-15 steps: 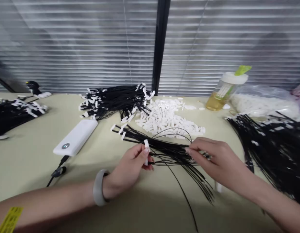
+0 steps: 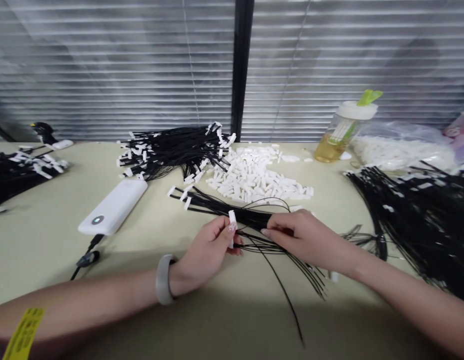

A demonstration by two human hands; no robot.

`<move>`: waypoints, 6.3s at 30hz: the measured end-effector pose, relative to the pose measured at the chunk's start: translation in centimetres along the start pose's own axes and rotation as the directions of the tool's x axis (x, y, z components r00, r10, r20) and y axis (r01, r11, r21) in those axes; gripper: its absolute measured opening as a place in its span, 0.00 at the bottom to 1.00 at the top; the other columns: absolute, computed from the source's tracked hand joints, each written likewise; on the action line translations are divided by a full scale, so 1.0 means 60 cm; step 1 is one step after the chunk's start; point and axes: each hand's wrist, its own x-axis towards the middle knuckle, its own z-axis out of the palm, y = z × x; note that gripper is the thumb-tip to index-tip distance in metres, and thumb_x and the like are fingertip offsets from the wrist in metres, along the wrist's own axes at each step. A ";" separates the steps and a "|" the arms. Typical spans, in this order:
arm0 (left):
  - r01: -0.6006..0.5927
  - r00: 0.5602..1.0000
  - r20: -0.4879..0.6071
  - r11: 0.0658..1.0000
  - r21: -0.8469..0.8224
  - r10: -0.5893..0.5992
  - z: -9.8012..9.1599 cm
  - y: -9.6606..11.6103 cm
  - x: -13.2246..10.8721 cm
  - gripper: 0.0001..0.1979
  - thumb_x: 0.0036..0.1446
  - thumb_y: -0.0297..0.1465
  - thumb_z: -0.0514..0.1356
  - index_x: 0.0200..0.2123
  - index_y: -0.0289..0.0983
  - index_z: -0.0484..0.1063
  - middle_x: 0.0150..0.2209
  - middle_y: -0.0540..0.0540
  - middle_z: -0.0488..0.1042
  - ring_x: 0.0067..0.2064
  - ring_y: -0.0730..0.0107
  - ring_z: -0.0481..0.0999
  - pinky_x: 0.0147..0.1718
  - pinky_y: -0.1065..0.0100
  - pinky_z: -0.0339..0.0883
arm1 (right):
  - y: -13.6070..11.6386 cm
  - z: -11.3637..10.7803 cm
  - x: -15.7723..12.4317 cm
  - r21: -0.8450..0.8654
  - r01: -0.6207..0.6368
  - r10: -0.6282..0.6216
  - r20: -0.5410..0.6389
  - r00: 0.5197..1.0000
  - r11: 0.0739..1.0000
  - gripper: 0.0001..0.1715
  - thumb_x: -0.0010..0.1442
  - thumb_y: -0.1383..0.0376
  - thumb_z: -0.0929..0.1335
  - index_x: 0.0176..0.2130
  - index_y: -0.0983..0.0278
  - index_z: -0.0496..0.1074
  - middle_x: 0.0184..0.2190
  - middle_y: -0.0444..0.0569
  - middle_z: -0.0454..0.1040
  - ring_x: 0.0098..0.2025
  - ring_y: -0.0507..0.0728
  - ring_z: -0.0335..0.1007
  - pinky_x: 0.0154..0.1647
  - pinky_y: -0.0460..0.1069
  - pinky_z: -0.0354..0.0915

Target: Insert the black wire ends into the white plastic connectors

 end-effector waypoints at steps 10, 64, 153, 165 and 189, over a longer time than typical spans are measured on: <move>-0.080 0.995 0.066 0.994 0.072 0.076 -0.008 -0.010 0.000 0.10 0.58 0.34 0.50 0.27 0.35 0.60 0.26 0.52 0.65 0.26 0.78 0.68 0.27 0.72 0.64 | -0.011 0.027 0.016 0.201 0.098 -0.096 -0.022 0.995 0.975 0.17 0.59 0.60 0.58 0.27 0.64 0.68 0.22 0.42 0.67 0.25 0.47 0.58 0.26 0.43 0.54; -0.253 0.959 0.193 0.932 0.259 0.206 0.001 -0.016 -0.066 0.11 0.56 0.36 0.51 0.24 0.37 0.58 0.24 0.53 0.62 0.27 0.74 0.64 0.29 0.68 0.65 | -0.055 0.061 -0.040 0.236 0.108 -0.116 0.024 0.993 0.966 0.17 0.56 0.59 0.59 0.22 0.67 0.64 0.19 0.41 0.62 0.22 0.46 0.53 0.23 0.43 0.49; -0.124 0.971 0.223 0.974 0.189 0.080 -0.008 -0.019 -0.049 0.13 0.57 0.37 0.51 0.24 0.35 0.60 0.23 0.53 0.66 0.24 0.76 0.69 0.26 0.71 0.61 | -0.062 0.050 -0.066 -0.615 0.119 -0.234 -0.110 0.966 0.780 0.09 0.56 0.67 0.61 0.27 0.62 0.68 0.15 0.43 0.66 0.16 0.50 0.56 0.19 0.47 0.37; 0.035 0.995 0.093 0.995 -0.089 -0.027 -0.008 -0.023 -0.041 0.12 0.56 0.36 0.52 0.26 0.34 0.62 0.23 0.52 0.67 0.24 0.77 0.69 0.27 0.69 0.64 | -0.065 -0.069 -0.105 0.131 0.157 0.077 -0.948 0.308 0.979 0.12 0.54 0.68 0.66 0.40 0.61 0.72 0.41 0.48 0.71 0.39 0.55 0.70 0.38 0.52 0.64; -0.019 0.971 0.238 0.999 -0.027 0.025 -0.011 -0.023 -0.045 0.13 0.56 0.37 0.53 0.25 0.34 0.61 0.23 0.52 0.65 0.24 0.76 0.68 0.26 0.71 0.64 | -0.051 0.030 -0.042 -0.011 0.213 -0.204 -0.349 0.915 0.977 0.08 0.56 0.70 0.63 0.32 0.63 0.71 0.29 0.44 0.73 0.30 0.48 0.67 0.31 0.44 0.61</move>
